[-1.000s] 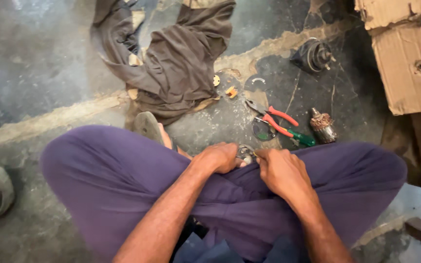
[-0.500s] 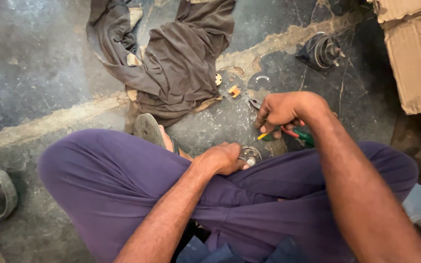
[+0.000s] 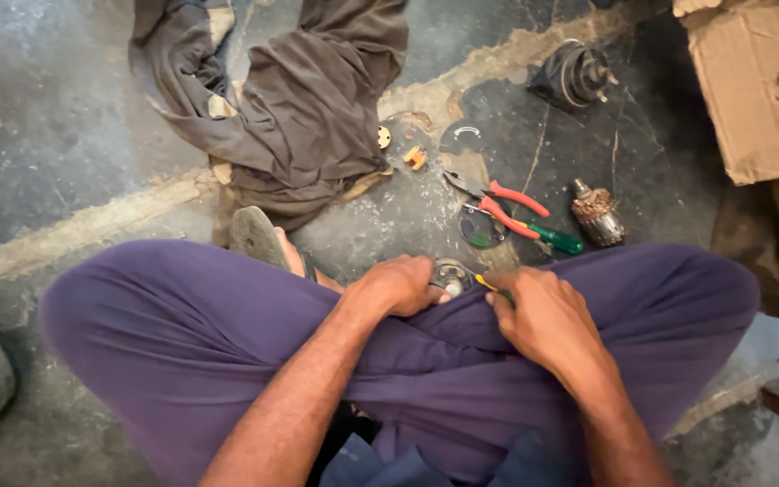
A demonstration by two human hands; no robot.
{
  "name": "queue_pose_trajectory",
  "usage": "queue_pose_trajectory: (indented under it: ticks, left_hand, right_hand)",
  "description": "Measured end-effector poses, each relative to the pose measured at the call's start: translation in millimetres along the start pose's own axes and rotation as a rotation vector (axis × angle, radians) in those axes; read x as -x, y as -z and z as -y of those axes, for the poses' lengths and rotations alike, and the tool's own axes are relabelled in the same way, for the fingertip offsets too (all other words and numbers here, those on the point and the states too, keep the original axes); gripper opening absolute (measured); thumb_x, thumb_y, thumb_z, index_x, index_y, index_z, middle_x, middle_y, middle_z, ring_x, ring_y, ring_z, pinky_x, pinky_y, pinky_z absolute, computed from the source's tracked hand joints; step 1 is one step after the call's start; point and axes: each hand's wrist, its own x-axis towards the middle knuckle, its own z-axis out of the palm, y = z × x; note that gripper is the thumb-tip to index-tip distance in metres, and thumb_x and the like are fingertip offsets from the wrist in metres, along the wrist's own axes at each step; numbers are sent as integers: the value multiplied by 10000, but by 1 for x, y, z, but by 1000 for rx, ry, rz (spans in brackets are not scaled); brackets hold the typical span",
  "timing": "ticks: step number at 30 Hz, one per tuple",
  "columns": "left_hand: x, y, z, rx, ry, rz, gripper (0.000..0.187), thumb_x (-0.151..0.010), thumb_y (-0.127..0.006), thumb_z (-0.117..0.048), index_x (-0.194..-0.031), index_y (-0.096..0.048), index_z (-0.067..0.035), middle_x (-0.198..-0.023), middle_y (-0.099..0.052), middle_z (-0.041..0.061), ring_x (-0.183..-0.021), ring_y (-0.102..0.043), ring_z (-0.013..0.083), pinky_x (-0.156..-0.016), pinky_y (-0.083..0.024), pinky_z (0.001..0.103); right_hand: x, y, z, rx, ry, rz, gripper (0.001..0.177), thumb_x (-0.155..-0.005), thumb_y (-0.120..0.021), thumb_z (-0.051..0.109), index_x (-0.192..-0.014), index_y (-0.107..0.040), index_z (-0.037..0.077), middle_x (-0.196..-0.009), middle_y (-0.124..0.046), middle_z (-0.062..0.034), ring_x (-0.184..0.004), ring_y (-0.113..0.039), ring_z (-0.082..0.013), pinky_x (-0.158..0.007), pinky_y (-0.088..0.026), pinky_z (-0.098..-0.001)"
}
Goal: The person sits on the floor and uses a screwdriver and pliers to disassemble and adjust a small cylindrical electrical component. They repeatedly pry open the casing, manipulate internal parts, and reassemble the unit while another person works nearby.
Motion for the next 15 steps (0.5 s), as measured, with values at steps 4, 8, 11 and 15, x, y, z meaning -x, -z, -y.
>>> queue_pose_trajectory:
  ticks: [4, 8, 11, 15]
  left_hand:
    - [3, -1, 0, 5, -30, -47, 560, -895, -703, -475, -1237, -642, -36, -1231, -683, 235, -1212, -620, 393, -991, -502, 478]
    - [4, 1, -1, 10, -9, -21, 472, -917, -680, -434, -1203, -670, -59, -1192, -704, 223, -1167, -651, 394, -968, -519, 486]
    - [6, -1, -2, 24, 1, -28, 463, -915, -690, -420, -1193, -661, -50, -1164, -709, 230, -1141, -659, 405, -948, -523, 496]
    - [4, -1, 0, 55, -6, -37, 474, -905, -700, -426, -1191, -657, -50, -1143, -714, 230, -1126, -664, 407, -938, -524, 500]
  right_hand:
    - [-1, -8, 9, 154, -40, 115, 233, -948, -624, 241, -1091, -761, 117, -968, -733, -218, -920, -700, -443, -822, -552, -557]
    - [11, -33, 26, 328, 58, -33, 369, -872, -601, 110, -1229, -656, 31, -939, -695, -249, -729, -726, -432, -667, -599, -521]
    - [15, -43, 32, 347, 56, -51, 503, -798, -636, 97, -1291, -611, 0, -962, -682, -261, -678, -736, -401, -614, -610, -488]
    - [14, -47, 36, 330, 24, -41, 559, -784, -657, 93, -1330, -584, -2, -1004, -673, -246, -658, -738, -382, -592, -613, -469]
